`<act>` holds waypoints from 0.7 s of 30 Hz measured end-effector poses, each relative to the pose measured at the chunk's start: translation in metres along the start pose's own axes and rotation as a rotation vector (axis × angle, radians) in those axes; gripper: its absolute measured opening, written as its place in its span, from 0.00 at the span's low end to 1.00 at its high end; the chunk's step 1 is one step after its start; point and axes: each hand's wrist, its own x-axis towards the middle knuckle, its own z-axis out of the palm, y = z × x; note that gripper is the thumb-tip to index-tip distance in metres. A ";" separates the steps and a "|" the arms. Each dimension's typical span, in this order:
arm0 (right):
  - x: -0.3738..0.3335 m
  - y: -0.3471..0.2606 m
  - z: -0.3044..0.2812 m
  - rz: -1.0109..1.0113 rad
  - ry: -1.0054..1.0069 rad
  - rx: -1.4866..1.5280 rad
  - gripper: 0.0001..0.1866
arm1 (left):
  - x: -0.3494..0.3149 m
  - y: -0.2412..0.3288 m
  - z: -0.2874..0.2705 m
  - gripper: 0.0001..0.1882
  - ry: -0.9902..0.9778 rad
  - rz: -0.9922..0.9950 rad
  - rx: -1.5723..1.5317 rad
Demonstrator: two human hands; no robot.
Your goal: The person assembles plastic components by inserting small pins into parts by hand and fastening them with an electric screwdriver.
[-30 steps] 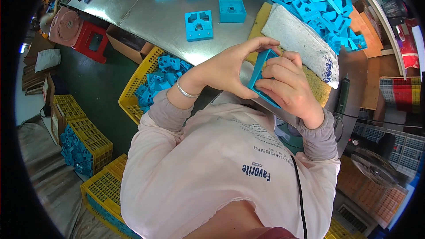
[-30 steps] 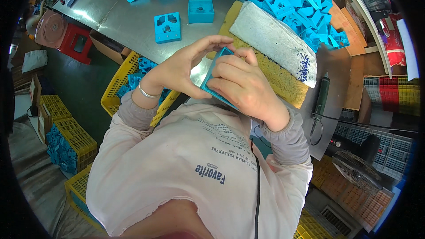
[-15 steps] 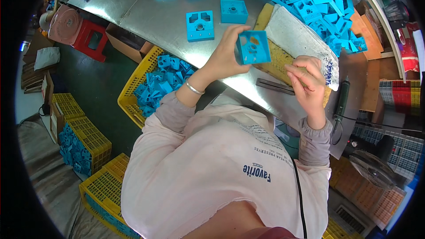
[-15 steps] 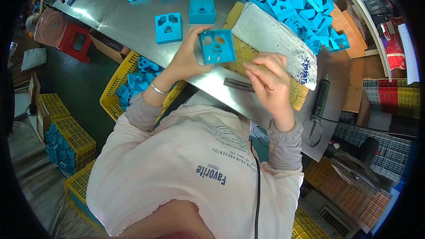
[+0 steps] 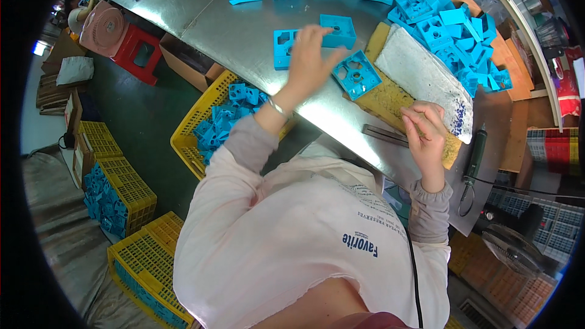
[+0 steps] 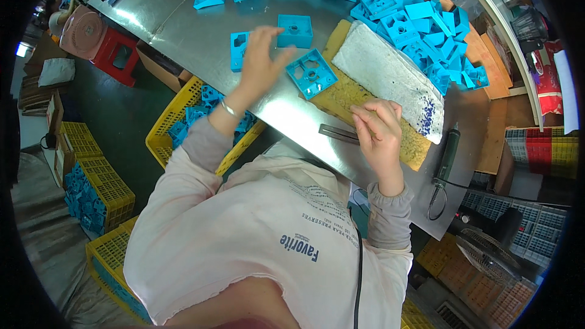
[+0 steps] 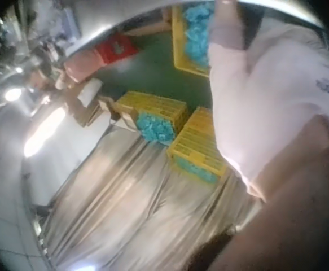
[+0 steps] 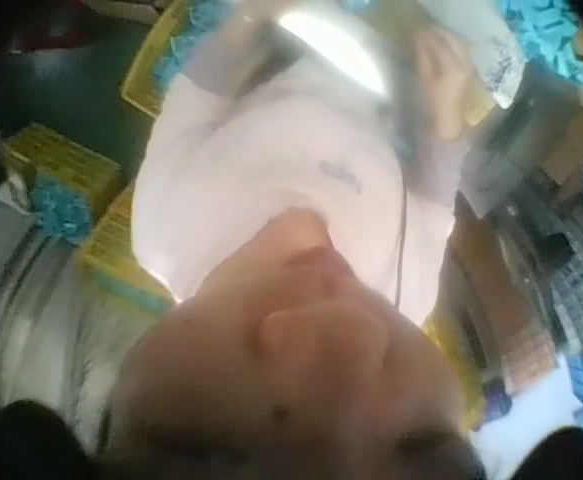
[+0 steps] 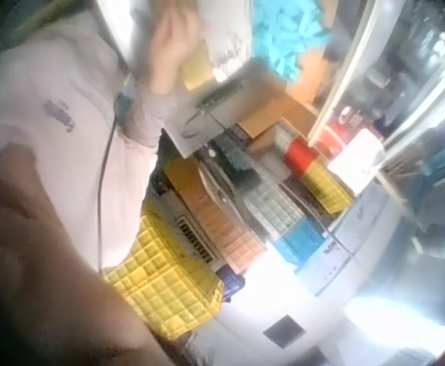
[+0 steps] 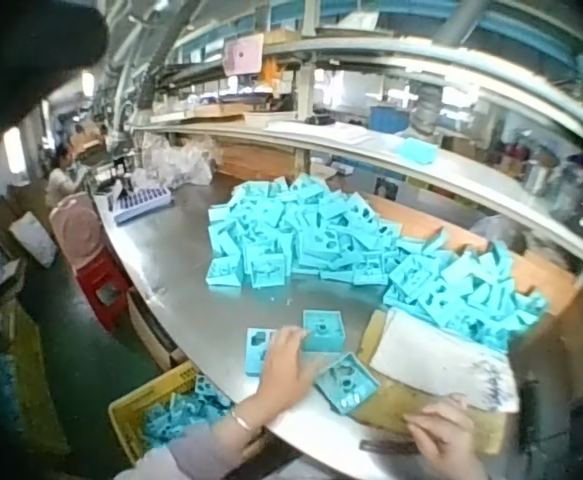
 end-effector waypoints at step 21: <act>-0.009 0.000 0.002 0.067 -0.010 -0.030 0.06 | 0.128 -0.139 0.018 0.05 -0.489 -0.231 0.496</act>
